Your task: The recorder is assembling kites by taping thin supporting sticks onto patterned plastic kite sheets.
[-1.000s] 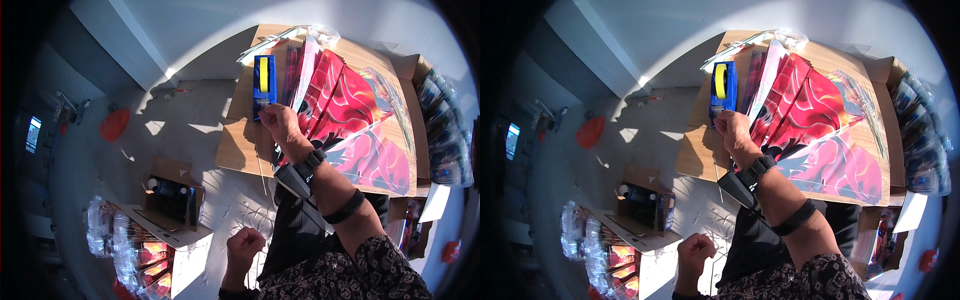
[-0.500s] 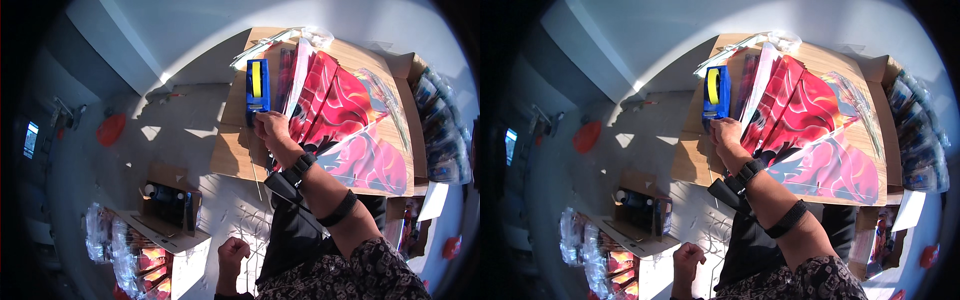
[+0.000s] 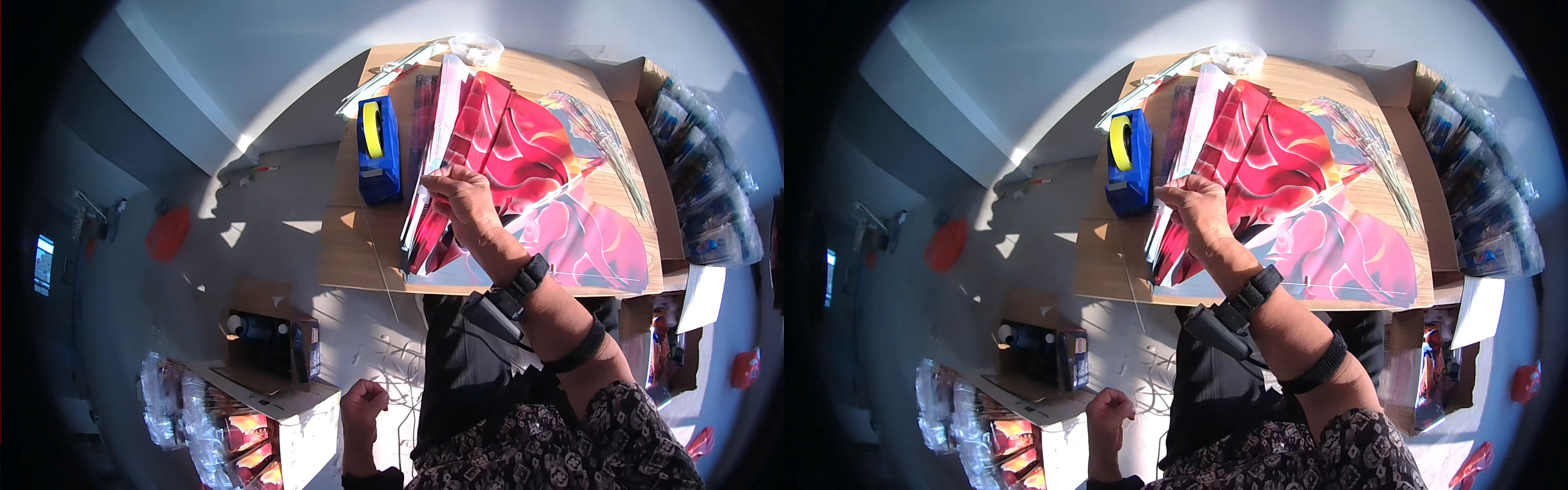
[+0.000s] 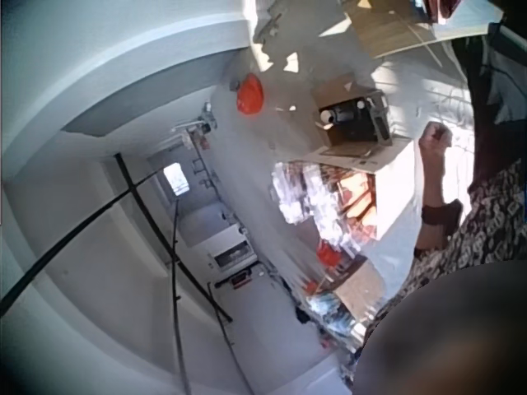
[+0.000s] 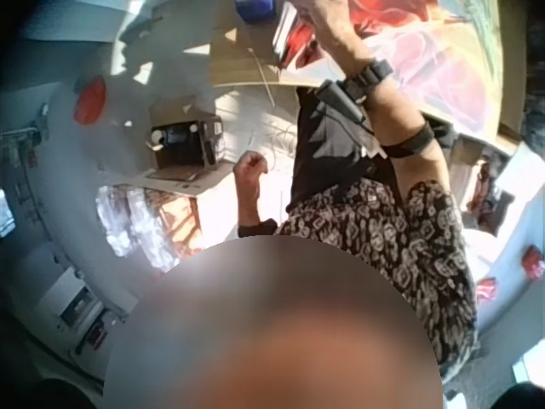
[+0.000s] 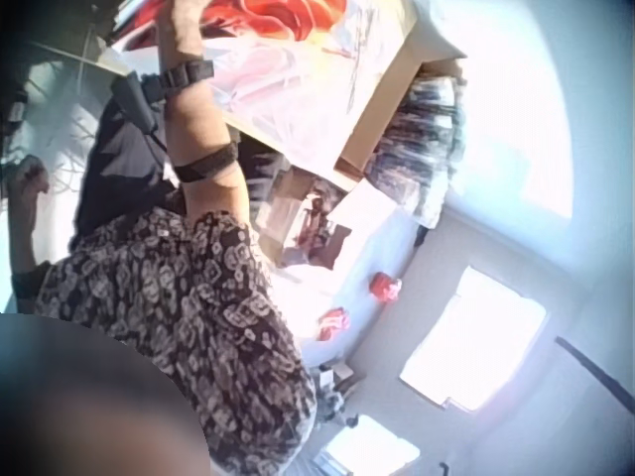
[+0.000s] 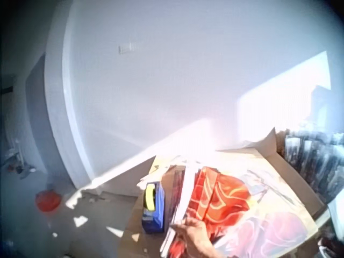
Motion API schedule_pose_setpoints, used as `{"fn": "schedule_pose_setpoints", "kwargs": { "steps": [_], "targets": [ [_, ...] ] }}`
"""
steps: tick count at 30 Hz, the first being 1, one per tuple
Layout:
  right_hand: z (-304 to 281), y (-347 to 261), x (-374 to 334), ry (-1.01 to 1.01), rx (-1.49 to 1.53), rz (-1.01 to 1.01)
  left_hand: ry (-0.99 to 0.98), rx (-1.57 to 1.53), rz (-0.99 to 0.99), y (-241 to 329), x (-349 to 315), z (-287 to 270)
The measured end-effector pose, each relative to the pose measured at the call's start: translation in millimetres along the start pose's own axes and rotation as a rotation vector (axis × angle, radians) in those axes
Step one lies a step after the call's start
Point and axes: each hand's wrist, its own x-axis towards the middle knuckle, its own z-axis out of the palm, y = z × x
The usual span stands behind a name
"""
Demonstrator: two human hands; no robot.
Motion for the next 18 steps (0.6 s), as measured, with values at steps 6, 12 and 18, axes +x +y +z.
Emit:
{"fn": "schedule_pose_setpoints", "kwargs": {
  "steps": [6,12,18],
  "targets": [
    [-129.1,-64.8,-58.5,0.162,0.051,-0.097,-0.132,0.127,0.019,29.2,22.3,38.7],
    [-272.5,-72.6,-137.1,0.367,0.176,-0.145,-0.498,0.594,0.3,57.0,61.7,104.4],
    [-332.4,-57.7,-201.0,0.665,-0.125,-0.178,-0.671,0.744,0.303,70.8,84.4,163.3]
  ]
}}
